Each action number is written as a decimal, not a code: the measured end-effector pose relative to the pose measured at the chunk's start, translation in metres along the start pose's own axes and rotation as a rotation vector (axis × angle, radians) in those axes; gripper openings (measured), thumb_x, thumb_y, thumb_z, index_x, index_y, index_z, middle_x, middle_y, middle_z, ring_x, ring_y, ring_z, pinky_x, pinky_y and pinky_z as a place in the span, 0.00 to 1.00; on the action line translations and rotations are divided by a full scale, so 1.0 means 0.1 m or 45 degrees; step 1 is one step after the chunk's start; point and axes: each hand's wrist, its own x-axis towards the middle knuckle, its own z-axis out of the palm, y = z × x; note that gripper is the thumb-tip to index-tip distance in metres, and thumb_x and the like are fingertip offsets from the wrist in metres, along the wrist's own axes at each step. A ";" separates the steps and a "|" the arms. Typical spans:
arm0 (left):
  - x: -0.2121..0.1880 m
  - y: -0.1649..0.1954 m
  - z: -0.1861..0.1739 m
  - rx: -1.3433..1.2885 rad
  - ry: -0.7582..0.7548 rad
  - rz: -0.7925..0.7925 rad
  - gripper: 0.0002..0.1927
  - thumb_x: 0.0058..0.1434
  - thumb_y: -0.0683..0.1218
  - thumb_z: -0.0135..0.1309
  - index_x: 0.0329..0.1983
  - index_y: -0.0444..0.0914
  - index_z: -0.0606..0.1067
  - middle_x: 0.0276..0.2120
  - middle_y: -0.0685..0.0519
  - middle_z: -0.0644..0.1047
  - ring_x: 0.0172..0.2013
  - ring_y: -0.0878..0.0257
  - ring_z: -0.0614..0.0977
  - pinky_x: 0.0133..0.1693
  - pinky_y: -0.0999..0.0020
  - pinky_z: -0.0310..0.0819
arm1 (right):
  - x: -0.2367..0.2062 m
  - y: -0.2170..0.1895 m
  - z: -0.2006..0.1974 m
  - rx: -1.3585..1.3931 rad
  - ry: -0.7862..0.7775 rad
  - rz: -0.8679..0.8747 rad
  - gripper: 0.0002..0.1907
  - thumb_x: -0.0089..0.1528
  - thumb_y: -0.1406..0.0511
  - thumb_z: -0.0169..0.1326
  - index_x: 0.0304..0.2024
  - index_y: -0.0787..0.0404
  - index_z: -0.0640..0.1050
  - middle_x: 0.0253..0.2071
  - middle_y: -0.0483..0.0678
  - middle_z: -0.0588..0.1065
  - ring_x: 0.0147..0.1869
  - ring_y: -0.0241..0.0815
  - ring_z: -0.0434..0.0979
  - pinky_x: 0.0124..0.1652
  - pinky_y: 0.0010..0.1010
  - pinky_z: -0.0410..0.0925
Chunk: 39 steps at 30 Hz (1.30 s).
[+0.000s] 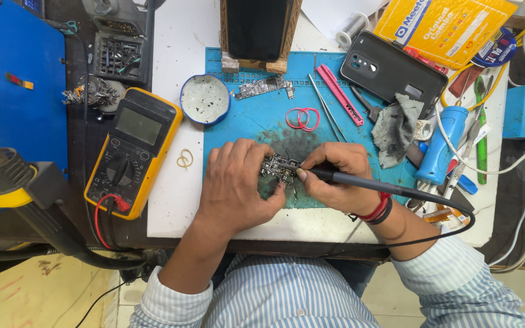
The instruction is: The person uses a soldering iron to apply heat to multiple points on a small circuit board. They hold the board with one hand and guide the soldering iron with the other, moving between different components on the board throughout the clip.
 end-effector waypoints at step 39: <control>0.00 0.00 0.01 -0.008 -0.004 -0.007 0.25 0.44 0.50 0.65 0.44 0.36 0.75 0.39 0.49 0.74 0.42 0.52 0.75 0.44 0.55 0.63 | -0.01 0.03 -0.01 0.007 -0.014 0.009 0.05 0.55 0.72 0.62 0.32 0.65 0.77 0.25 0.45 0.77 0.24 0.30 0.72 0.26 0.22 0.63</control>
